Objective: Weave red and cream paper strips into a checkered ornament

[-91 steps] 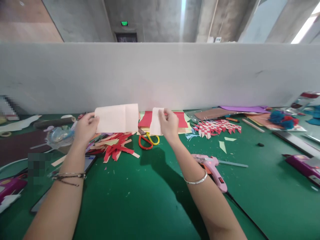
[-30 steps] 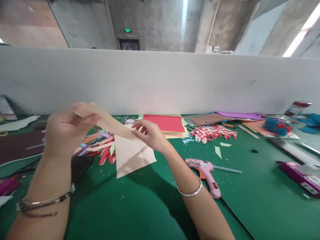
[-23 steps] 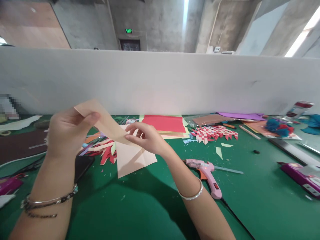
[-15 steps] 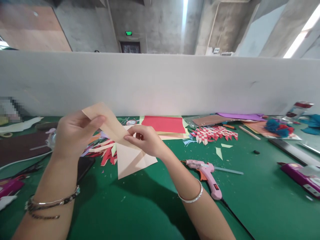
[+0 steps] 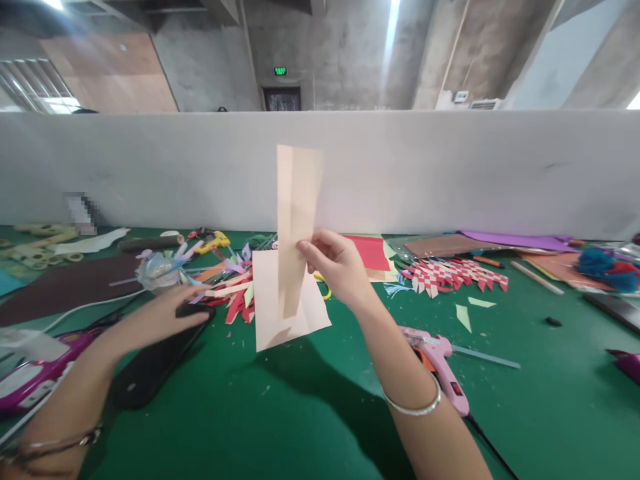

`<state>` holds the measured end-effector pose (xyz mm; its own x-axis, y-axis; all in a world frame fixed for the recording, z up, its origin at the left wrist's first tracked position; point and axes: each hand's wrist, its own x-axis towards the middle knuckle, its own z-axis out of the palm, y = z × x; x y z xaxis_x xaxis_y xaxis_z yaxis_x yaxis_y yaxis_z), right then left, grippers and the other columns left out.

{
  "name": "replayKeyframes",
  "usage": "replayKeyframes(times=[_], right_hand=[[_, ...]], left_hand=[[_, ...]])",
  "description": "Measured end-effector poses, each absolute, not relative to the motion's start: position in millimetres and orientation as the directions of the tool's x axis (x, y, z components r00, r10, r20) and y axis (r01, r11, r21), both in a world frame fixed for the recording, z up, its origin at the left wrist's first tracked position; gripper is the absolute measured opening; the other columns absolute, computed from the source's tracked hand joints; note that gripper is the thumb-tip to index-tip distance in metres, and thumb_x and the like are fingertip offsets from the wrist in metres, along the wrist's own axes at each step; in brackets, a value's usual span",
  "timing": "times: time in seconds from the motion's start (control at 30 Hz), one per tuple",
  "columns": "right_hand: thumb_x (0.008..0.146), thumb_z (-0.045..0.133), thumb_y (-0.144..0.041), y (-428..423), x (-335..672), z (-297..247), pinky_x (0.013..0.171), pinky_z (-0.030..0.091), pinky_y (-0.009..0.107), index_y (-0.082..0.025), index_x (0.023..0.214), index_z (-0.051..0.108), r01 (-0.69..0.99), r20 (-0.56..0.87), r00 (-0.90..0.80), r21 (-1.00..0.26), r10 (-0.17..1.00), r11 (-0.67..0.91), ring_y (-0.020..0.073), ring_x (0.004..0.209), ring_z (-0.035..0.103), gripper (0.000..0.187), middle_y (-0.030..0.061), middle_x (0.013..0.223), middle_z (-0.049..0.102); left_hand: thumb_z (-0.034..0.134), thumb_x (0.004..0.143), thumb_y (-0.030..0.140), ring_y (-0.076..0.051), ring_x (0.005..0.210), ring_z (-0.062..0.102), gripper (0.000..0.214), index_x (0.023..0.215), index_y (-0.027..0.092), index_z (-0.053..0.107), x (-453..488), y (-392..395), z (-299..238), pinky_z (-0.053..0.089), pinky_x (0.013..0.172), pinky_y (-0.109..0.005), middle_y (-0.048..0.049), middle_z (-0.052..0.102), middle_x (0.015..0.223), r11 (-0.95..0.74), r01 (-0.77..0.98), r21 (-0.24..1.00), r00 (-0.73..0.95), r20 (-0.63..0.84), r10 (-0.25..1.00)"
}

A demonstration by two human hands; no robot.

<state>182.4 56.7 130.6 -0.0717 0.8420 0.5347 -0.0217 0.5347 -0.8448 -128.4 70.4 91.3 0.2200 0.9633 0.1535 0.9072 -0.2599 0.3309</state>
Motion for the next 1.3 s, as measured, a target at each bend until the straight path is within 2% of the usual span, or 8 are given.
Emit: replayKeyframes(times=[0.07,0.17,0.33,0.53,0.67,0.83,1.0,1.3], right_hand=[[0.077,0.057,-0.036,58,183,130,0.049,0.039,0.023,-0.02,0.07,0.058,-0.03,0.527,-0.059,-0.85,0.848,0.526,0.0074,0.052,0.045,0.018,-0.0026,0.061,0.052],[0.077,0.056,-0.036,59,183,128,0.05,0.039,0.023,-0.02,0.068,0.058,-0.029,0.52,-0.049,-0.854,0.853,0.52,0.0071,0.052,0.045,0.018,-0.003,0.06,0.051],[0.077,0.057,-0.035,60,183,127,0.05,0.039,0.023,-0.02,0.068,0.058,-0.029,0.509,-0.045,-0.861,0.86,0.508,0.0065,0.051,0.044,0.018,-0.0032,0.059,0.051],[0.078,0.056,-0.034,59,185,128,0.049,0.039,0.023,-0.02,0.069,0.059,-0.047,0.51,-0.046,-0.86,0.859,0.508,0.0064,0.051,0.043,0.017,-0.0029,0.06,0.051],[0.079,0.056,-0.033,59,186,128,0.049,0.039,0.022,-0.02,0.07,0.059,-0.054,0.514,-0.044,-0.857,0.857,0.512,0.0064,0.052,0.044,0.016,-0.0027,0.061,0.051],[0.078,0.057,-0.034,60,187,127,0.049,0.038,0.022,-0.019,0.07,0.059,-0.076,0.505,-0.049,-0.862,0.862,0.501,0.0066,0.053,0.044,0.017,-0.0028,0.061,0.052],[0.078,0.056,-0.035,62,189,127,0.05,0.039,0.021,-0.019,0.072,0.06,-0.081,0.499,-0.049,-0.865,0.865,0.494,0.0062,0.053,0.044,0.017,-0.0026,0.062,0.052],[0.079,0.056,-0.033,61,189,128,0.05,0.037,0.02,-0.016,0.071,0.057,-0.082,0.487,-0.072,-0.873,0.87,0.482,0.0043,0.052,0.043,0.019,-0.0042,0.061,0.05]], left_hand=[[0.058,0.059,0.051,-0.034,0.117,0.045,0.075,0.124,0.014,0.048,-153,68,61,0.037,0.096,-0.042,-0.014,0.046,0.131,-0.114,0.974,0.198,0.12,-0.017,0.993],[0.047,0.067,0.057,-0.035,0.12,0.04,0.084,0.132,0.005,0.036,-172,64,35,0.034,0.098,-0.042,-0.0193,0.044,0.131,0.02,0.994,0.103,-0.007,-0.119,0.993],[0.043,0.071,0.053,-0.034,0.113,0.048,0.076,0.133,0.011,0.031,-159,61,33,0.041,0.088,-0.04,-0.0177,0.051,0.122,0.058,0.996,0.068,-0.056,-0.04,0.998],[0.038,0.074,0.051,-0.04,0.107,0.049,0.07,0.134,0.017,0.029,-133,57,41,0.044,0.075,-0.045,-0.0197,0.053,0.111,0.182,0.983,-0.021,-0.183,-0.037,0.982],[0.039,0.075,0.048,-0.041,0.107,0.048,0.074,0.138,0.014,0.02,-122,55,40,0.044,0.075,-0.046,-0.0218,0.052,0.11,0.21,0.977,-0.044,-0.209,0.03,0.977],[0.035,0.078,0.048,-0.041,0.11,0.046,0.07,0.139,0.018,0.018,-123,59,40,0.043,0.076,-0.047,-0.0225,0.047,0.117,0.207,0.976,-0.063,-0.208,-0.019,0.978],[0.039,0.077,0.047,-0.039,0.105,0.051,0.076,0.14,0.016,0.009,-132,62,40,0.043,0.075,-0.044,-0.0212,0.052,0.113,0.172,0.985,0.0,-0.172,-0.022,0.985],[0.039,0.078,0.046,-0.037,0.102,0.054,0.072,0.139,0.016,0.014,-136,68,36,0.044,0.074,-0.041,-0.0187,0.055,0.109,0.18,0.983,-0.045,-0.18,-0.002,0.984]])
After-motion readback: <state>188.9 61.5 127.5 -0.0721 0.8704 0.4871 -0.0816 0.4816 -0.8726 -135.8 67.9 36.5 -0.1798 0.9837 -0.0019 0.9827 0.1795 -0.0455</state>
